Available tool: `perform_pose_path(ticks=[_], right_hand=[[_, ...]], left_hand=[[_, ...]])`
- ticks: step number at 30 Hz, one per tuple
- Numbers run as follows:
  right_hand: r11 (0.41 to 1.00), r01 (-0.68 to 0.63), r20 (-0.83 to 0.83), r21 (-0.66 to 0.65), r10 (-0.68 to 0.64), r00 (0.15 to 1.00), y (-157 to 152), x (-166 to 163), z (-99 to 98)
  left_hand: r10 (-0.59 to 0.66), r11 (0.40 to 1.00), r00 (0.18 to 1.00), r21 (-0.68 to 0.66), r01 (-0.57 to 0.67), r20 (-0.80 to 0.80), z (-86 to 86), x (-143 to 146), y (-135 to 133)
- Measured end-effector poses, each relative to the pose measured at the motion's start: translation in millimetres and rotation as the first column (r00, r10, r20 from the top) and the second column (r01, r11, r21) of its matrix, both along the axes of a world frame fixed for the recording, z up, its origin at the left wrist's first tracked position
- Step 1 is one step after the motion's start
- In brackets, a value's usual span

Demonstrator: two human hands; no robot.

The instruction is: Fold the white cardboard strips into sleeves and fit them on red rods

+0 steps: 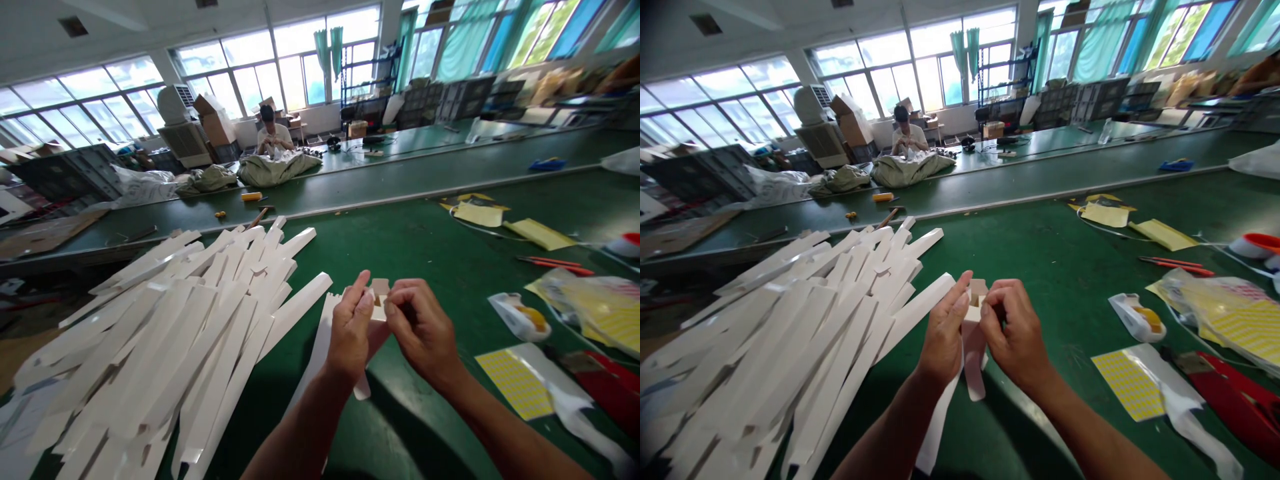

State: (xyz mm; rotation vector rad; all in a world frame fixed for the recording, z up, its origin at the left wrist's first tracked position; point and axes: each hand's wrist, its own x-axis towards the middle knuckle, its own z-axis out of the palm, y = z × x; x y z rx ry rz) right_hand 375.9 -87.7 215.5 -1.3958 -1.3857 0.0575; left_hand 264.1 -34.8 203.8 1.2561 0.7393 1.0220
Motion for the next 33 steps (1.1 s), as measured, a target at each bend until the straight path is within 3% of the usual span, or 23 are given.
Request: perform_pose_path(ticks=[4, 8, 12, 15, 19, 23, 25, 28, 33], right_hand=[[0.965, -0.086, -0.382, -0.249, -0.016, 0.924, 2, 0, 0.5], [0.923, -0.167, -0.521, -0.346, -0.041, 0.853, 8, 2, 6.6], [0.903, -0.146, -0.488, -0.405, -0.079, 0.869, 11, -1, 4.1], [0.905, -0.200, -0.525, -0.377, -0.030, 0.851, 9, -6, -0.1], [0.864, -0.380, -0.557, -0.330, 0.147, 0.817, 11, -3, 2.2], [0.803, -0.504, -0.295, -0.318, 0.421, 0.858, 19, 11, 9.4], [0.805, -0.513, -0.171, -0.298, 0.484, 0.858, 22, 17, 10.3], [0.793, -0.539, -0.125, -0.283, 0.527, 0.841, 24, 23, 8.1], [0.643, -0.666, -0.342, -0.377, 0.572, 0.746, 30, 28, 11.2]], left_hand=[[-0.052, 0.998, 0.998, -0.042, 0.053, 0.022, -4.1, -2, 1], [-0.061, 0.998, 0.998, 0.000, 0.061, 0.007, -5.0, -2, -1], [-0.049, 0.999, 0.997, -0.002, 0.049, -0.055, -2.7, -2, -4], [0.012, 0.999, 0.998, -0.038, -0.014, -0.058, -0.6, -2, -5], [0.124, 0.988, 0.992, -0.092, -0.126, -0.030, -0.6, -3, -2], [0.172, 0.978, 0.985, -0.127, -0.167, 0.030, -1.3, -1, 3], [0.262, 0.963, 0.965, -0.066, -0.262, -0.009, -3.7, 0, 4], [0.367, 0.930, 0.929, 0.042, -0.366, -0.038, -14.3, -1, 1], [0.197, 0.929, 0.980, 0.313, -0.196, 0.028, -38.9, -7, -3]])
